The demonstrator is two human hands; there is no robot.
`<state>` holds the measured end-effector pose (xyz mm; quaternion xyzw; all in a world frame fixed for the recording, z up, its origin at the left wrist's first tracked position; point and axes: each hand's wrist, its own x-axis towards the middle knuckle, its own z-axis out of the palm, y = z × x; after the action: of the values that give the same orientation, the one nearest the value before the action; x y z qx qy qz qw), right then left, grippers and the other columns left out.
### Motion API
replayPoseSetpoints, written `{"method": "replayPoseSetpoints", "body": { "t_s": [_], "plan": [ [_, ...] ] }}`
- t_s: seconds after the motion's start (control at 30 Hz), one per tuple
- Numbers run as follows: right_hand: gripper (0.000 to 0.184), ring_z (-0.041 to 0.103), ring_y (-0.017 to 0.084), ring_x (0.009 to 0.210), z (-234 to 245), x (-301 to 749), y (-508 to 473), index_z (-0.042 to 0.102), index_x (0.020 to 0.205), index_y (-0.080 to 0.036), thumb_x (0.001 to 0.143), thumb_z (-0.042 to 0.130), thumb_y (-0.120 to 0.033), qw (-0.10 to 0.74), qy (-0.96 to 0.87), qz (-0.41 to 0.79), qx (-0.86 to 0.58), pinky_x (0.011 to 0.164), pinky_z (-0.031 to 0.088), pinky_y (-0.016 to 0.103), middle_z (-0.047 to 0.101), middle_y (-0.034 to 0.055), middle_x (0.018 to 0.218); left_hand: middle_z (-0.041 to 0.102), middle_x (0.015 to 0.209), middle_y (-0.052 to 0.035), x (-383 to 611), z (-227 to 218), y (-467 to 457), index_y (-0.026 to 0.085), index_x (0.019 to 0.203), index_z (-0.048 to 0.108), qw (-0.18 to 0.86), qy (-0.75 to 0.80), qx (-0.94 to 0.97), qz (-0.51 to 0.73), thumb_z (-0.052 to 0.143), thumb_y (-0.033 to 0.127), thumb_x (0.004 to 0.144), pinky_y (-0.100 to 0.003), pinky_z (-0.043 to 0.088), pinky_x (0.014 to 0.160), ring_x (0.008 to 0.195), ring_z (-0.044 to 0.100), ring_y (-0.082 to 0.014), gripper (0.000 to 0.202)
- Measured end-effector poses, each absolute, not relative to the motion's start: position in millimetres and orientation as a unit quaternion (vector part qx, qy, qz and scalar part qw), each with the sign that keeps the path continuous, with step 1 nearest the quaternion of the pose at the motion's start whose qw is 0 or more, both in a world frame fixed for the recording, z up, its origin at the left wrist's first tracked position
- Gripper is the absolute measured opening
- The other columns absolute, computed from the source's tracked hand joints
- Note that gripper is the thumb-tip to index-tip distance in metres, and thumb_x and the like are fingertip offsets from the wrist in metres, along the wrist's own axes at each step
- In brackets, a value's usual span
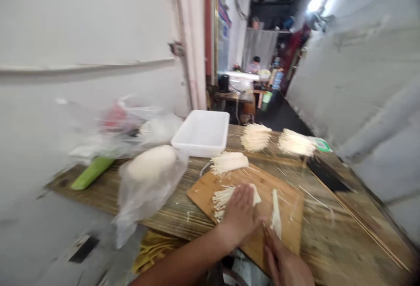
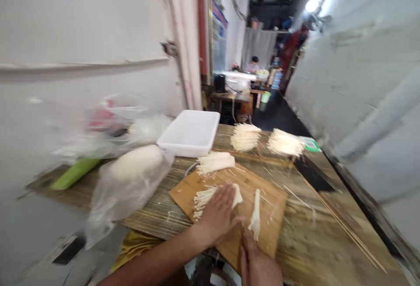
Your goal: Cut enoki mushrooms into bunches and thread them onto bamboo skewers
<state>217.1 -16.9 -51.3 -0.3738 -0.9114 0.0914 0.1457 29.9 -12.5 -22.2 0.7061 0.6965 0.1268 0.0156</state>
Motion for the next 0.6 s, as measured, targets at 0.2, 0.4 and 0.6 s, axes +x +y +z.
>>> {"method": "replayPoseSetpoints", "body": {
  "t_s": [0.2,0.4,0.6],
  "plan": [
    [0.047,0.069,0.017,0.055,-39.5,205.9,-30.0,0.055,0.129,-0.013,0.084,0.041,-0.011,0.164,-0.895,0.080,-0.407,0.048,0.047,0.021,0.074,0.0052,0.073,0.035,0.148,-0.0202,26.1,-52.1,-18.5,0.001,0.144,0.026,-0.158,0.650,0.728,0.149,0.037,0.054,0.091,-0.045,0.030,0.112,0.138,0.031,-0.0287,0.075],
    [0.048,0.064,0.016,0.047,-47.9,202.4,-35.5,0.062,0.122,-0.012,0.078,0.045,-0.006,0.162,-0.893,0.031,-0.420,0.046,0.045,0.022,0.071,0.0054,0.061,0.044,0.142,-0.0224,25.4,-50.1,-12.6,0.002,0.147,0.012,-0.217,0.623,0.736,0.151,0.039,0.051,0.092,-0.045,0.034,0.109,0.134,0.039,-0.0288,0.079],
    [0.049,0.065,0.020,0.051,-50.9,202.3,-33.7,0.064,0.117,-0.008,0.072,0.047,-0.006,0.151,-0.908,0.010,-0.391,0.046,0.047,0.026,0.072,0.0112,0.069,0.043,0.142,-0.0228,23.6,-49.4,-6.0,0.005,0.148,0.009,-0.177,0.634,0.740,0.139,0.038,0.049,0.093,-0.046,0.036,0.108,0.135,0.037,-0.0297,0.076]
  ]
}}
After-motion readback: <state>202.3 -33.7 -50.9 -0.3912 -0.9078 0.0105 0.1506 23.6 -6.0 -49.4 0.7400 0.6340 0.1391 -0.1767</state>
